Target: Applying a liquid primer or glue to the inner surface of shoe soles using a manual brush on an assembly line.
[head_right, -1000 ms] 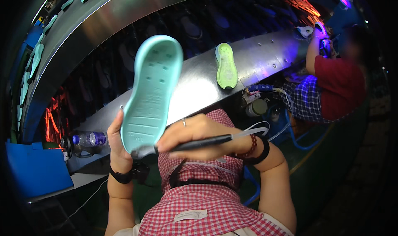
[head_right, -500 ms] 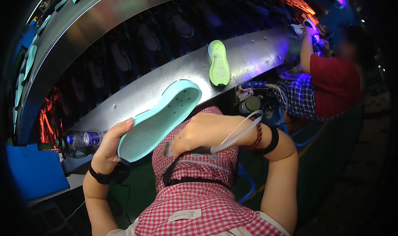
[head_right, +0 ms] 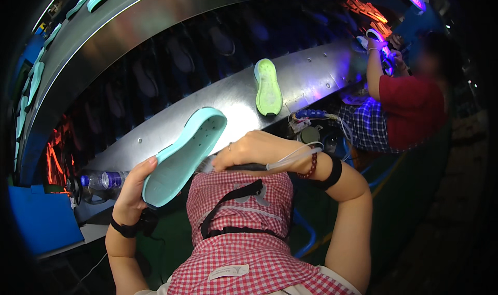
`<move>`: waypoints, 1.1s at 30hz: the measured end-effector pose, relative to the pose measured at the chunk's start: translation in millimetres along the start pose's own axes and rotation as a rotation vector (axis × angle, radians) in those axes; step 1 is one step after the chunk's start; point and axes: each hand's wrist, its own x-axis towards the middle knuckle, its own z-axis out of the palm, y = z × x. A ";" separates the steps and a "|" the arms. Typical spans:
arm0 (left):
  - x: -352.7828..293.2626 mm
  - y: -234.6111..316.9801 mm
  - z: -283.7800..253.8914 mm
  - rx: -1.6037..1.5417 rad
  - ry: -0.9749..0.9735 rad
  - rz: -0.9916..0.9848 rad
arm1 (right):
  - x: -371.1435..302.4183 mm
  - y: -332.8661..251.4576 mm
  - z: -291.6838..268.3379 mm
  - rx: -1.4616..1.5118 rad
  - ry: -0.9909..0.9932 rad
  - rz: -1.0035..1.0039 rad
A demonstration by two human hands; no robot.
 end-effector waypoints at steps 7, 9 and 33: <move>20.8 -19.5 19.2 -0.356 -0.019 0.103 | 18.5 1.2 39.7 0.620 0.264 0.186; 25.8 -25.6 13.6 -0.383 -0.090 0.099 | 24.6 17.5 51.2 0.744 0.398 0.264; -27.3 197.8 -48.2 -0.386 -0.099 0.958 | -10.8 32.0 62.1 1.384 0.892 0.071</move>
